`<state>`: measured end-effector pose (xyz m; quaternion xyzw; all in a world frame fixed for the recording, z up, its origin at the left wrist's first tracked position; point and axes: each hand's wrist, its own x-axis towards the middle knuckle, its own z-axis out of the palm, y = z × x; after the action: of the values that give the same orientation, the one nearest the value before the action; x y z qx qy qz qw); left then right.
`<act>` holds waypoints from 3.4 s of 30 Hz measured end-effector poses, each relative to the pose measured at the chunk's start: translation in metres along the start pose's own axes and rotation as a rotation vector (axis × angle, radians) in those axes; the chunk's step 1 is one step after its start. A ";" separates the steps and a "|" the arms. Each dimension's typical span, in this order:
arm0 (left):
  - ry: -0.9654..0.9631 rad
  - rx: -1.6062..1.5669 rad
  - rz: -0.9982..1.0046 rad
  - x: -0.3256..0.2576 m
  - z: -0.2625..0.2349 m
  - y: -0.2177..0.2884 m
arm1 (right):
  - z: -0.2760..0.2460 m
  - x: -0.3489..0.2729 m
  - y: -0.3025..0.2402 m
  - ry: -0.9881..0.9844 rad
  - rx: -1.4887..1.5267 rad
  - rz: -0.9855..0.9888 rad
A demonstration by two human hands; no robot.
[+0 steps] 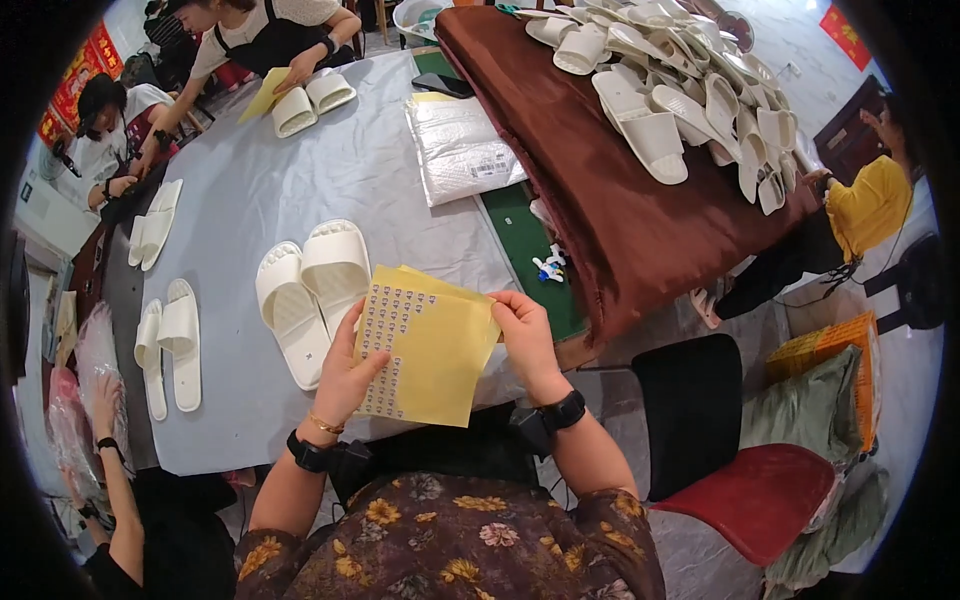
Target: Labeling and inspecting white slippers in a shoe factory.
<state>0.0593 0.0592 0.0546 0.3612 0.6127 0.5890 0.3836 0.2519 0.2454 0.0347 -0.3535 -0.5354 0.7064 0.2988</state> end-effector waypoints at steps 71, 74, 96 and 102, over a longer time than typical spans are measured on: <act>0.488 1.011 0.237 -0.063 -0.072 -0.064 | 0.137 0.032 0.014 -0.579 -1.144 -0.624; 0.446 1.028 0.228 -0.060 -0.072 -0.064 | 0.138 0.029 0.019 -0.528 -1.305 -0.681; 0.278 1.191 0.222 -0.037 -0.074 -0.034 | 0.127 0.054 0.033 -0.402 -1.308 -0.816; 0.240 1.217 0.305 -0.027 -0.076 -0.029 | 0.119 0.081 0.015 -0.575 -1.200 -0.592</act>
<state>0.0034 -0.0004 0.0280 0.5290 0.8181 0.2199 -0.0497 0.1080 0.2414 0.0265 -0.0971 -0.9612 0.2456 0.0795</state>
